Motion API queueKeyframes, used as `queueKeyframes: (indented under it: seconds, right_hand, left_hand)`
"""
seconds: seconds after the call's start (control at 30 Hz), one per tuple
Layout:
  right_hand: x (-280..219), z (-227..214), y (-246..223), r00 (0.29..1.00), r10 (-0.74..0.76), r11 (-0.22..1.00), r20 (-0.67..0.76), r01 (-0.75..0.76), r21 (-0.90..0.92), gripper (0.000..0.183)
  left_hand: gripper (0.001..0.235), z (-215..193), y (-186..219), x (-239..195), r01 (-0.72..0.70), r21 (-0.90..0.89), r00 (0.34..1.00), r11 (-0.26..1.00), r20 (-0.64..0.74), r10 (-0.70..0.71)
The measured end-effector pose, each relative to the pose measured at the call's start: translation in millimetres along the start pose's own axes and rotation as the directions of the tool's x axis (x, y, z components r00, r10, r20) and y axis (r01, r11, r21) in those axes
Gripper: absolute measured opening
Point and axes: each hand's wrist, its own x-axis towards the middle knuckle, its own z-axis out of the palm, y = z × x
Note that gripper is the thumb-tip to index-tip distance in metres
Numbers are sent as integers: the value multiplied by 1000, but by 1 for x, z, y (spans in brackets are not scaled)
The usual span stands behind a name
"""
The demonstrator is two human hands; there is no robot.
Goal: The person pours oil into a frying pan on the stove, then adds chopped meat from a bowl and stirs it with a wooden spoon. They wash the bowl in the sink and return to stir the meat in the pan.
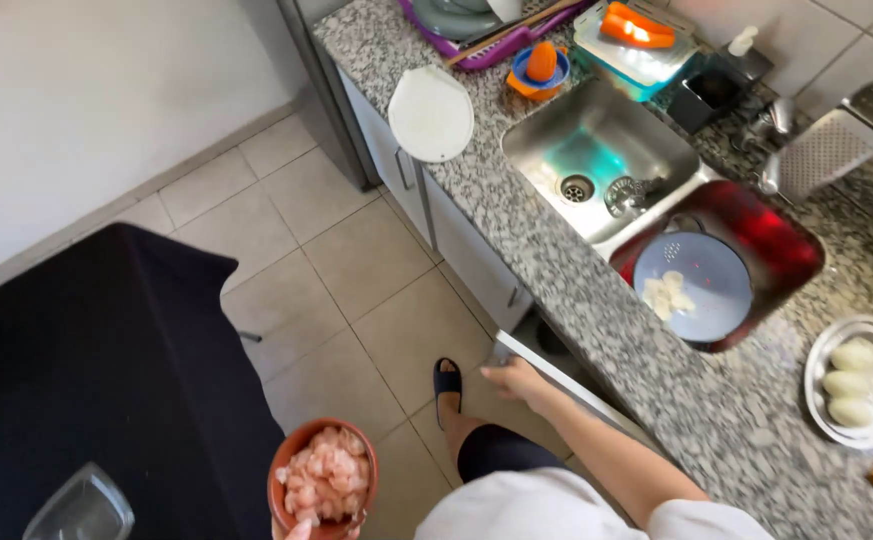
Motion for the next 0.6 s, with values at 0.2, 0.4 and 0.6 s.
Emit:
queueKeyframes:
  seconds: [0.2, 0.4, 0.6]
  right_hand:
    - [44, -35, -91, 944, -295, 616, 145, 304, -727, 43]
    - [35, -32, -296, 793, -604, 665, -80, 446, -599, 25]
    - [123, -38, -425, 675, -701, 664, -229, 503, -554, 30]
  left_hand:
    - [30, -130, -40, 255, -340, -167, 900, 925, 226, 372]
    - [68, 120, 44, 357, 425, 402, 678, 811, -735, 10]
    - [63, 98, 45, 507, 563, 358, 649, 745, -750, -130]
